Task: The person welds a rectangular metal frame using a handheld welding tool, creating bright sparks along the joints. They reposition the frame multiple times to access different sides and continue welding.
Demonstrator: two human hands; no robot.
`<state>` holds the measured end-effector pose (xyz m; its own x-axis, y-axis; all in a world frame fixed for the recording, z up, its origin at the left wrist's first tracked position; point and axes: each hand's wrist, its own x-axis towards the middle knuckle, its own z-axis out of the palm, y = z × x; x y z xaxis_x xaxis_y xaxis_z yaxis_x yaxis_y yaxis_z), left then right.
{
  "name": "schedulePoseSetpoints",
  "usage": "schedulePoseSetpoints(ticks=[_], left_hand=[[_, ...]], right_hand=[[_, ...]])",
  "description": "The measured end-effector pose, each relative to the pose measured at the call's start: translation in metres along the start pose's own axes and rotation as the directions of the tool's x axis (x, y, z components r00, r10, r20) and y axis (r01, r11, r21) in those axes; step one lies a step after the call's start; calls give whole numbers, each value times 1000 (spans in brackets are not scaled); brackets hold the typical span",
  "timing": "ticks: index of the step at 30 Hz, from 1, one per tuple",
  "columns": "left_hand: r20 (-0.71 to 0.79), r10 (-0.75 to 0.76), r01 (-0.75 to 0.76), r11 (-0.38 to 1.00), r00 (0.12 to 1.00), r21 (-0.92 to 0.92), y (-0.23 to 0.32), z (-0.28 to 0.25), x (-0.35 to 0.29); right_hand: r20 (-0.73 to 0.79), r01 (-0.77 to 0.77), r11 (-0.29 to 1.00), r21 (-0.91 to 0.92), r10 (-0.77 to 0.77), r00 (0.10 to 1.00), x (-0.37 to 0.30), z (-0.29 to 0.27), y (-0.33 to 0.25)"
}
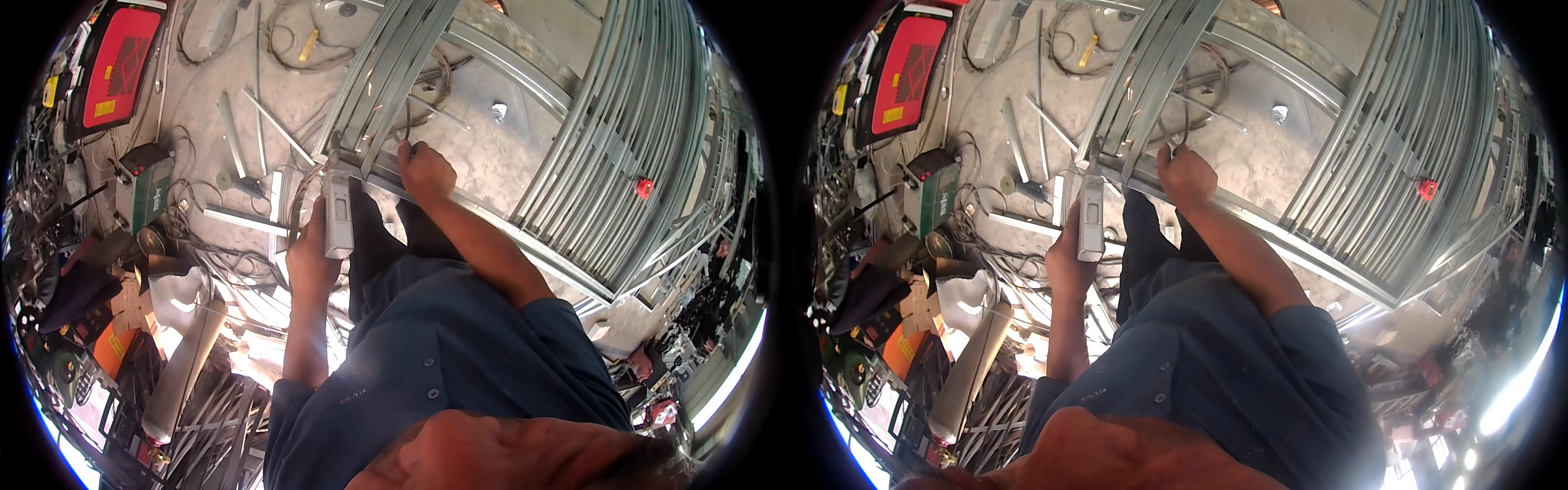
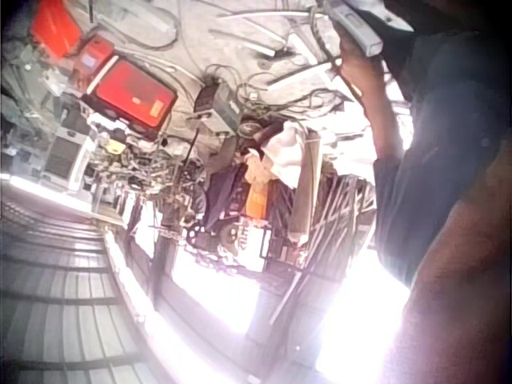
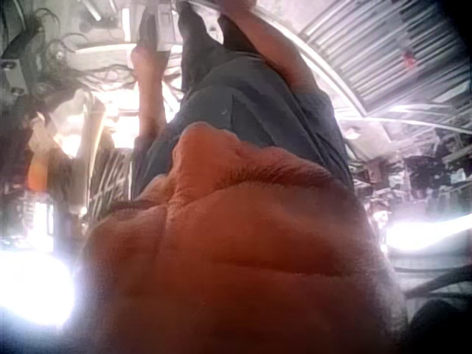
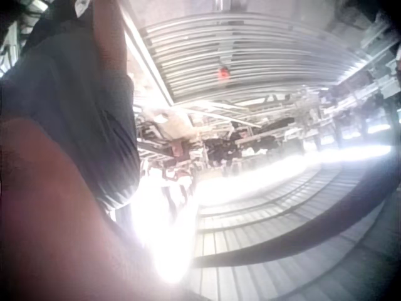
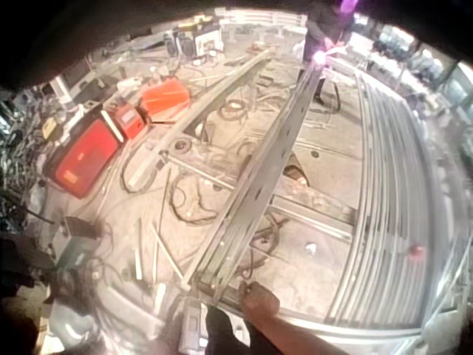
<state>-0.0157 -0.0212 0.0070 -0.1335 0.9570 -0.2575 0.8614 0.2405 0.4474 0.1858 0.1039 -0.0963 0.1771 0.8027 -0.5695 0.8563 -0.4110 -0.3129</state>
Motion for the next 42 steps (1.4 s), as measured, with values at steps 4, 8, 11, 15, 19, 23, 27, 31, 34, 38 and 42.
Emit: schedulePoseSetpoints(ticks=[4, 8, 11, 15, 19, 23, 27, 31, 34, 38, 42], left_hand=[[-2, -6, 6, 999, 1000, -38, 0, 2, 6], [15, -23, 24, 999, 1000, -27, 3, 0, 11], [25, -29, 29, 1000, 999, -7, 8, -4, 15], [23, -43, 43, 999, 999, -16, 7, -14, 20], [-18, -83, 75, 964, 996, -254, 1, -22, 24], [-94, -14, -17, 948, 995, -317, -7, -18, 25], [-64, -51, 31, 957, 997, -289, -8, -15, 25], [-103, -12, -20, 953, 995, -303, 1, -14, 23], [-49, -90, 76, 968, 995, -240, 16, -15, 14], [-110, -49, 25, 977, 993, -211, 12, -4, 11], [-108, -58, 40, 986, 992, -164, 7, 3, 12]], right_hand=[[16, -31, 999, 9, 31, 999, -2, 1, -2], [43, -35, 999, -25, 36, 998, -2, -3, -4], [44, -43, 998, -37, 45, 998, -2, -3, -6], [29, -43, 998, -37, 44, 999, -2, 0, -4], [22, -21, 1000, -19, 21, 1000, -2, 0, -2], [-9, 7, 1000, -8, -7, 1000, -3, 2, 0], [-18, -6, 1000, -4, 6, 1000, 0, 7, 3], [26, -13, 1000, 12, 12, 1000, -2, -1, -1], [5, -12, 1000, 4, 12, 1000, 0, 1, 1], [-12, 18, 1000, 9, -18, 1000, -4, 3, 6], [5, -12, 1000, 8, 12, 1000, -2, 0, -2]])
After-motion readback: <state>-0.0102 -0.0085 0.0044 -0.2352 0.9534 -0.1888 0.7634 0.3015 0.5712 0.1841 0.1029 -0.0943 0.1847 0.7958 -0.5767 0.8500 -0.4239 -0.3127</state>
